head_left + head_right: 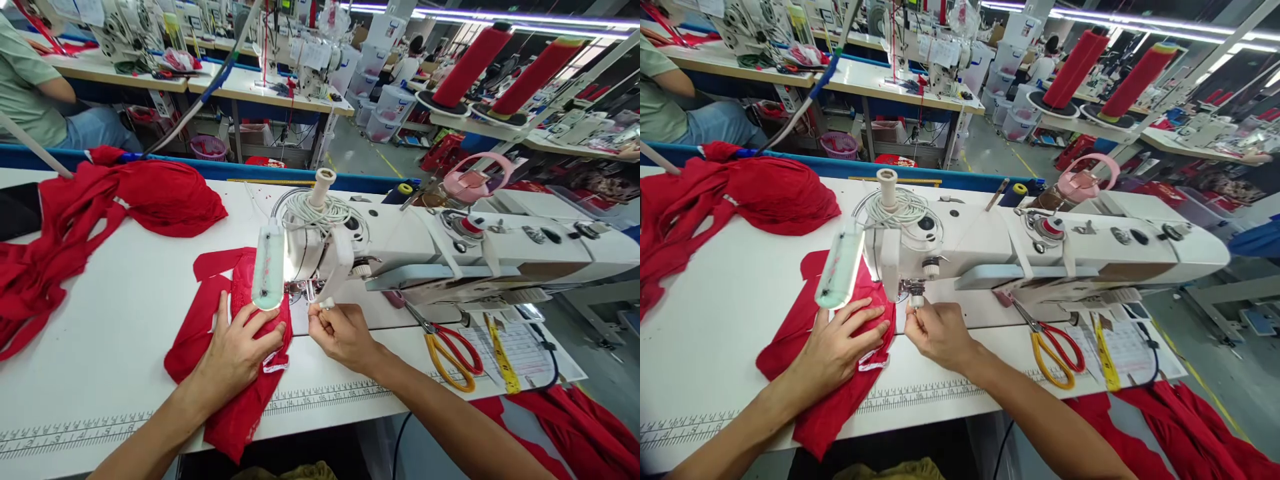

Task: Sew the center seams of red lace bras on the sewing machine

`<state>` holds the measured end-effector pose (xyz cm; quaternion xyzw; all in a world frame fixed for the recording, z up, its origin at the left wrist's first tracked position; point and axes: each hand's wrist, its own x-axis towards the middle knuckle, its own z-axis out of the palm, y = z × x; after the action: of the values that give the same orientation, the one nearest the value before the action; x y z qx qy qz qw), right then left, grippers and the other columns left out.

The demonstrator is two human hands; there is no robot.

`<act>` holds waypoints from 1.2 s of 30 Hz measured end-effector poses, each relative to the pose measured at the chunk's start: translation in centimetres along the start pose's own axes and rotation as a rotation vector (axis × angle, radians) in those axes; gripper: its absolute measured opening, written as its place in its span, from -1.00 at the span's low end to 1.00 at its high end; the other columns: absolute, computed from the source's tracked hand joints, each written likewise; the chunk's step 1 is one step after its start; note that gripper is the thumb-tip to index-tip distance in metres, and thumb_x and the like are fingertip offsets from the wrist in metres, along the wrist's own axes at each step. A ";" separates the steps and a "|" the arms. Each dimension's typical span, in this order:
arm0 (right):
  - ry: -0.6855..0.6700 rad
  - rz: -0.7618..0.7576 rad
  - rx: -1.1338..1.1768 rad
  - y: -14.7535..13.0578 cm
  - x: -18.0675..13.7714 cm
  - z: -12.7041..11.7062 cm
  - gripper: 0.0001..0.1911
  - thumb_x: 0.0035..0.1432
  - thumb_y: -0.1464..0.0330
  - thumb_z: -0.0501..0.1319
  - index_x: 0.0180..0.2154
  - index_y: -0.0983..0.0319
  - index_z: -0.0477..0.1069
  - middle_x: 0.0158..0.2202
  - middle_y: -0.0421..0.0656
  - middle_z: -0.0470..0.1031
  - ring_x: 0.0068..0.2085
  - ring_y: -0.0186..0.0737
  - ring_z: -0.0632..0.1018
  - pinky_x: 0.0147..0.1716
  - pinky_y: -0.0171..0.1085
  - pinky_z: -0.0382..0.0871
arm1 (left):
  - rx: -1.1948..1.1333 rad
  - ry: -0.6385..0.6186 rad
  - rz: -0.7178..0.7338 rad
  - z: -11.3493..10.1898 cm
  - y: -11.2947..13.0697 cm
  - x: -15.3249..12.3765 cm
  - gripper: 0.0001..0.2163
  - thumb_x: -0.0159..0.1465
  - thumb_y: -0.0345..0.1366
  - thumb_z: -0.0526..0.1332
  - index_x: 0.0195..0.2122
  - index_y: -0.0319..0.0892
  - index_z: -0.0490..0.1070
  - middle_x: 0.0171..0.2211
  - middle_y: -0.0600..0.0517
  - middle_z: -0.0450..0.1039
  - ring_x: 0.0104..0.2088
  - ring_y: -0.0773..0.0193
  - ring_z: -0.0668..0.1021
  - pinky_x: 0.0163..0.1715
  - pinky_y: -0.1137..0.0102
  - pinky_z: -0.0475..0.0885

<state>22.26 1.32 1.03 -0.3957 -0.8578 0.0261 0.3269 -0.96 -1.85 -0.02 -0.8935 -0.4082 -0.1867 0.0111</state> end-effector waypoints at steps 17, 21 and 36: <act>-0.099 0.368 0.544 -3.9 0.3 -0.3 -0.93 0.18 0.41 0.03 -0.36 0.16 0.24 -0.63 -0.42 0.10 -0.59 -0.44 0.21 -0.52 -0.46 0.16 | -0.245 0.130 0.122 -2.2 0.0 4.8 -0.75 0.39 -0.52 -0.01 -0.33 -0.17 0.40 -0.30 0.02 0.54 -0.26 0.28 0.53 -0.11 0.33 0.40; -0.276 0.278 -0.055 -1.8 -0.9 -2.5 -0.83 0.31 0.44 0.04 -0.17 0.20 0.39 -0.41 -0.25 0.47 -0.42 -0.35 0.45 -0.42 -0.41 0.23 | -0.337 0.190 -0.009 -1.3 -0.4 4.7 -0.83 0.41 -0.41 0.06 -0.26 -0.14 0.43 -0.29 0.03 0.55 -0.28 0.27 0.54 -0.22 0.40 0.39; -0.530 0.643 -0.769 5.8 -1.2 -5.8 -0.74 0.20 0.59 0.07 -0.34 0.39 0.55 -0.46 0.13 0.52 -0.31 0.05 0.57 -0.36 -0.17 0.31 | -0.869 0.229 -0.653 0.2 -1.9 3.9 -0.73 0.24 -0.03 0.24 -0.34 -0.14 0.49 -0.29 -0.04 0.62 -0.19 0.10 0.62 -0.07 0.27 0.49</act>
<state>30.05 3.22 3.20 -0.7077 -0.6946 -0.0914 -0.0916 0.09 2.31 0.86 -0.6170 -0.5457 -0.4277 -0.3724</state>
